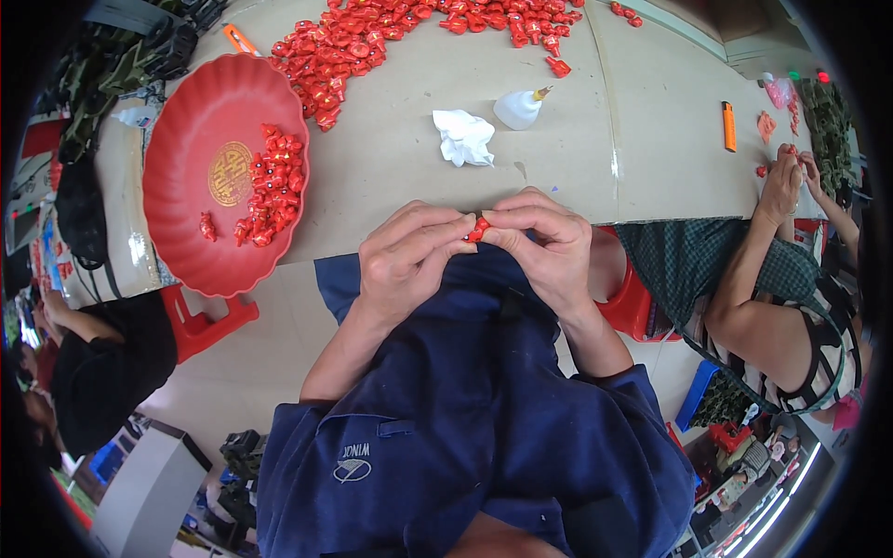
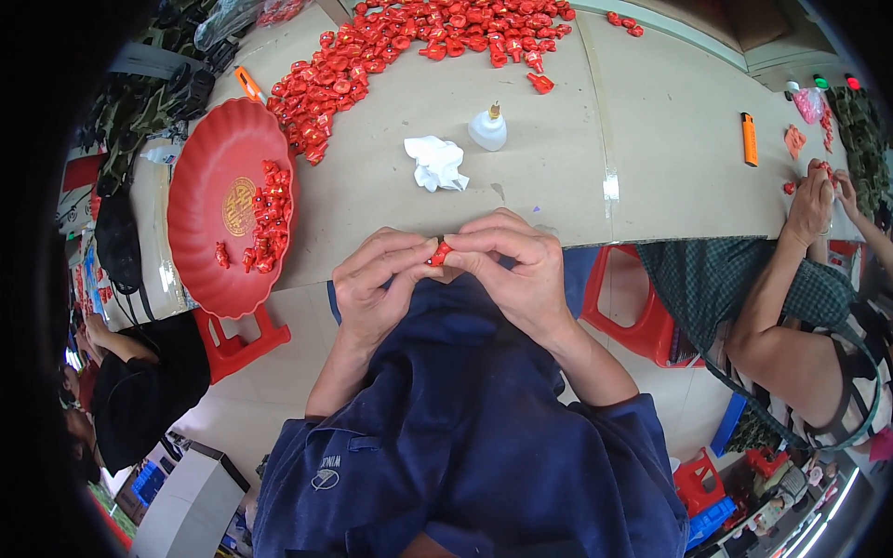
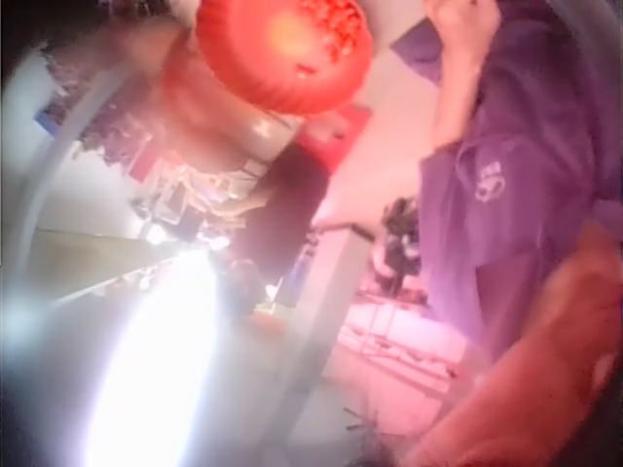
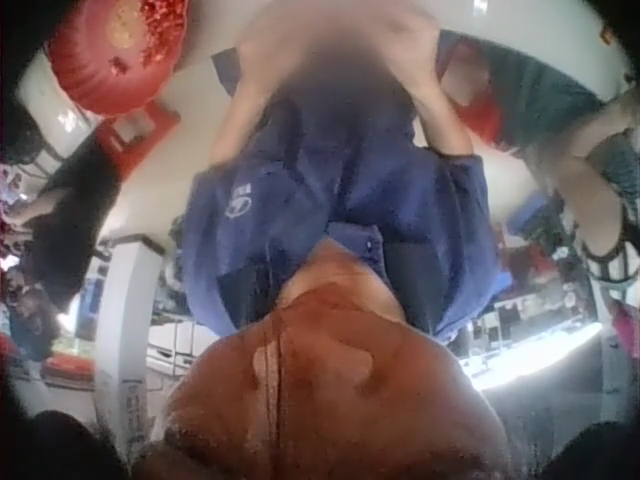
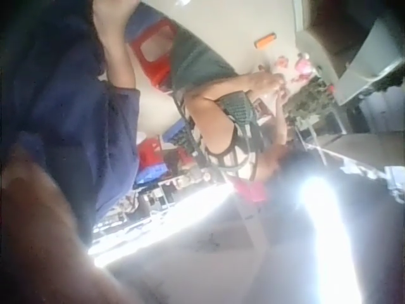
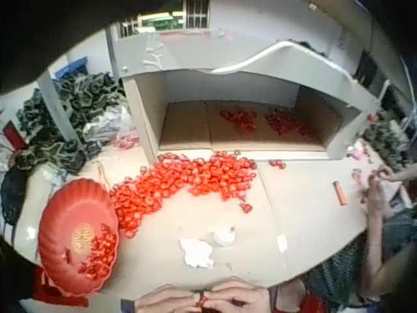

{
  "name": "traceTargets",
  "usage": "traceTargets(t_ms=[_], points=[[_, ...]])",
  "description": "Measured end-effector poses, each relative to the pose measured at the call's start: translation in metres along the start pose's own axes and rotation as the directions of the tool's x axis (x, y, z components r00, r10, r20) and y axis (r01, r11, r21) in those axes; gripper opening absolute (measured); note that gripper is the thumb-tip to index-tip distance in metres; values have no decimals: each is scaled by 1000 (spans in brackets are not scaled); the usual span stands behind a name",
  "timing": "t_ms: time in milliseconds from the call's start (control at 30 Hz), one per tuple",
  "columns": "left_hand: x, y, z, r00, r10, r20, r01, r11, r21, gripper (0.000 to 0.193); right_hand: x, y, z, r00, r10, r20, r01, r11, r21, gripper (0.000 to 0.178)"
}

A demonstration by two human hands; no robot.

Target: The person assembles small red plastic items by applying glue from a squeeze bottle and pressing the parts together by hand, placing completed pieces into a red tray.

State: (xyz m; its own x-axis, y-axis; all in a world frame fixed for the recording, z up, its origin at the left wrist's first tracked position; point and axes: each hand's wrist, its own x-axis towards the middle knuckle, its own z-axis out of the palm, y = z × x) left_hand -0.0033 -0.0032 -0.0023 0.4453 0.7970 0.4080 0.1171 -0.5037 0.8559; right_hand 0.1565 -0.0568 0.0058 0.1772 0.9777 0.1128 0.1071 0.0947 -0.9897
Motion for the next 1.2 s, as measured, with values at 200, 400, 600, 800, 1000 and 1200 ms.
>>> traceTargets(t_ms=[200, 400, 600, 800, 1000, 1200], points=[[2, 8, -5, 910, -398, 119, 404, 783, -472, 17, 3, -5, 0, 1000, 26, -13, -25, 998, 57, 12], [-4, -1, -9, 832, -496, 248, 529, 574, -625, 19, 5, -5, -1, 989, -151, -7, 149, 984, -94, 13], [0, 8, -11, 804, -540, 250, 569, 577, -586, 24, 2, -2, -1, 951, -309, 14, 305, 928, -214, 16], [0, 8, -13, 799, -546, 252, 581, 593, -558, 23, 2, -1, 4, 952, -306, -23, 296, 935, -197, 15], [1, 8, -13, 801, -545, 248, 578, 597, -556, 22, 2, 0, 4, 954, -298, -27, 288, 938, -192, 15], [2, 6, -13, 796, -552, 250, 585, 591, -555, 21, 2, 3, 6, 958, -281, -48, 269, 947, -174, 16]])
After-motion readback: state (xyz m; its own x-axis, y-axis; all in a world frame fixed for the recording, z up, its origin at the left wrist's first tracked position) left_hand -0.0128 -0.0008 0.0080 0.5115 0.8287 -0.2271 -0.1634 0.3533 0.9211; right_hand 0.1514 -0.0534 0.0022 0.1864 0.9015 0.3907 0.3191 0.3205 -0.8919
